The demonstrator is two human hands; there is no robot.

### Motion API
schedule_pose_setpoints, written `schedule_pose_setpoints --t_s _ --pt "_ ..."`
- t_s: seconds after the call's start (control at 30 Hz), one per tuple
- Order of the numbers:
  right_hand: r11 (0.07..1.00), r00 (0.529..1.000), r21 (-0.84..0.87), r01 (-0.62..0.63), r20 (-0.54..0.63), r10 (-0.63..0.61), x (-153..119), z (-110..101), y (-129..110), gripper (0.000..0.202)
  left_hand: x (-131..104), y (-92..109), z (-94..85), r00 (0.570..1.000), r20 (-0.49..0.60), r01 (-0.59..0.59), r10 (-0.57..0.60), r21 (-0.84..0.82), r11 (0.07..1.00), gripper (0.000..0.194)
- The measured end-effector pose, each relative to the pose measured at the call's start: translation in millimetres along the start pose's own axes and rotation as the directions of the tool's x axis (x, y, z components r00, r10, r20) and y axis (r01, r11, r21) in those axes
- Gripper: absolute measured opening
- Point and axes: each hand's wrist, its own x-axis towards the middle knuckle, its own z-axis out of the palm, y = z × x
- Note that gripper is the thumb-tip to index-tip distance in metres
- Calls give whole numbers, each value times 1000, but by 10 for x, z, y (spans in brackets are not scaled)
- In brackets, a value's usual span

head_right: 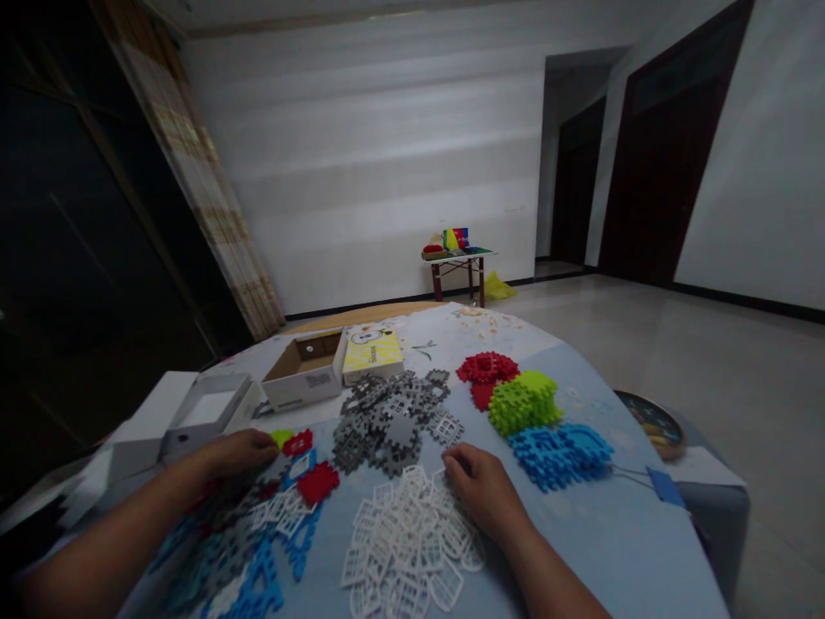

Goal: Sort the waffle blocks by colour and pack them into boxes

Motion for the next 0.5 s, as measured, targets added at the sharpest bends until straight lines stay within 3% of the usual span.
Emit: schedule_pose_setpoints --t_s 0.07,0.13,0.27,0.3,0.33,0.4,0.43,0.5 --pt "1000 1000 0 7 -8 -7 5 1 -5 24 3 74 -55 999 53 -8 4 63 998 20" --pt "1000 1000 0 8 -16 -8 10 2 -14 25 18 257 -50 999 37 -43 39 119 992 23" --pt "1000 1000 9 0 -26 0 5 -5 -60 26 -61 928 200 962 -61 -256 265 125 959 48" --pt "1000 1000 11 -1 -25 1 1 -9 -76 27 -111 1116 301 933 -73 -343 353 120 932 50" --pt "1000 1000 13 0 -24 0 -4 -13 -90 28 -166 1290 409 866 -79 -480 494 145 865 51" --pt "1000 1000 16 6 -21 -5 -12 -20 -107 28 -261 1563 624 749 -12 -645 663 217 733 53" --pt "1000 1000 18 7 -20 -7 -13 -21 -108 28 -289 1654 722 710 46 -689 702 250 680 55" --pt "1000 1000 21 3 -21 -3 -12 -19 -97 28 -292 1750 883 682 117 -718 722 293 631 54"
